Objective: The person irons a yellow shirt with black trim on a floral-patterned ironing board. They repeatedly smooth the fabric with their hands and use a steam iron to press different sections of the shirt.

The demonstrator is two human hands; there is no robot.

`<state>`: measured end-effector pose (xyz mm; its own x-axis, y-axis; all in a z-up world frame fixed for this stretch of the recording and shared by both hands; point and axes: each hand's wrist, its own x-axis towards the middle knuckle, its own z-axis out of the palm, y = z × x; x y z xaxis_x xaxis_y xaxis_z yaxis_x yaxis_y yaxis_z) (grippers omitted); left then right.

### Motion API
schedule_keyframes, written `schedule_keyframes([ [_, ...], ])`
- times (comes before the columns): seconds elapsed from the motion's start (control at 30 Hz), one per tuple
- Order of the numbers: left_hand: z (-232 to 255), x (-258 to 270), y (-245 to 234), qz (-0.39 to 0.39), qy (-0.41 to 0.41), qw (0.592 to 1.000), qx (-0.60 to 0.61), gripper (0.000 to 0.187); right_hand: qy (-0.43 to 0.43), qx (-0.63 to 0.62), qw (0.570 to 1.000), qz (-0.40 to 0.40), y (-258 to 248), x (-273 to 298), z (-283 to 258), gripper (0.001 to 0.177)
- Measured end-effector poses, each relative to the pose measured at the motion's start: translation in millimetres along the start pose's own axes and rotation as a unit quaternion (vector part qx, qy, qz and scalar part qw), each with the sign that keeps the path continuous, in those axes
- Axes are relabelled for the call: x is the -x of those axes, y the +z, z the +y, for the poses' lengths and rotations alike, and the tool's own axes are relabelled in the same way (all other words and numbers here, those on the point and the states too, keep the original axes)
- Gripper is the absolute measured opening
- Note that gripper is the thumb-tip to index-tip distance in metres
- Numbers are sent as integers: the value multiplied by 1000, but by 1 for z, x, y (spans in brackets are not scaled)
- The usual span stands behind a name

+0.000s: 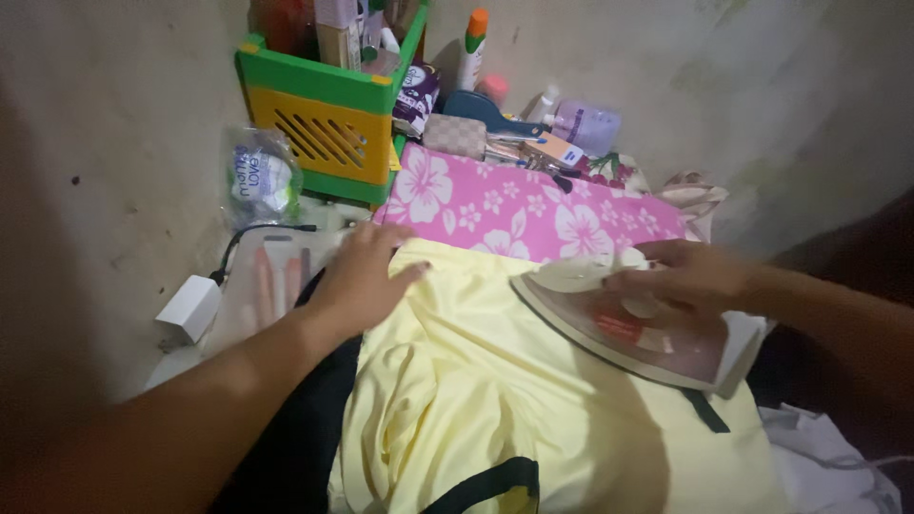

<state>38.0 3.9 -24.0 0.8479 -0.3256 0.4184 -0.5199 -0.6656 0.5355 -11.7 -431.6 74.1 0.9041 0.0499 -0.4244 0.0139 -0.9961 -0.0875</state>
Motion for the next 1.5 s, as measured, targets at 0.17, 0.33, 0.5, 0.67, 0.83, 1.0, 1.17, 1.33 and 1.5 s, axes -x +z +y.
schedule_keyframes([
  [0.17,-20,-40,27,-117,-226,967,-13,59,70,-98,992,30,-6,-4,-68,102],
  [0.33,-31,-57,44,-163,-252,953,34,55,45,-63,996,52,-10,-6,-116,106],
  [0.5,-34,-48,47,-116,-265,946,147,43,13,-29,997,72,-10,10,-116,94],
  [0.67,-35,-43,36,-133,-258,954,80,50,10,-59,996,61,-11,45,-89,67],
  [0.83,-38,-47,37,-95,-214,969,81,48,70,-60,994,62,-12,46,-100,62],
  [1.0,-40,-48,45,-95,-247,962,74,48,109,-40,992,54,-18,27,-144,84],
  [1.17,-54,-35,46,-108,-293,945,95,48,48,-47,991,117,-13,-5,-185,87],
  [1.33,-55,-33,49,-52,-280,954,90,48,18,-47,994,94,-13,-6,-184,80],
  [1.5,-49,-33,29,-147,-263,950,79,57,11,-39,992,116,-10,16,-161,87],
])
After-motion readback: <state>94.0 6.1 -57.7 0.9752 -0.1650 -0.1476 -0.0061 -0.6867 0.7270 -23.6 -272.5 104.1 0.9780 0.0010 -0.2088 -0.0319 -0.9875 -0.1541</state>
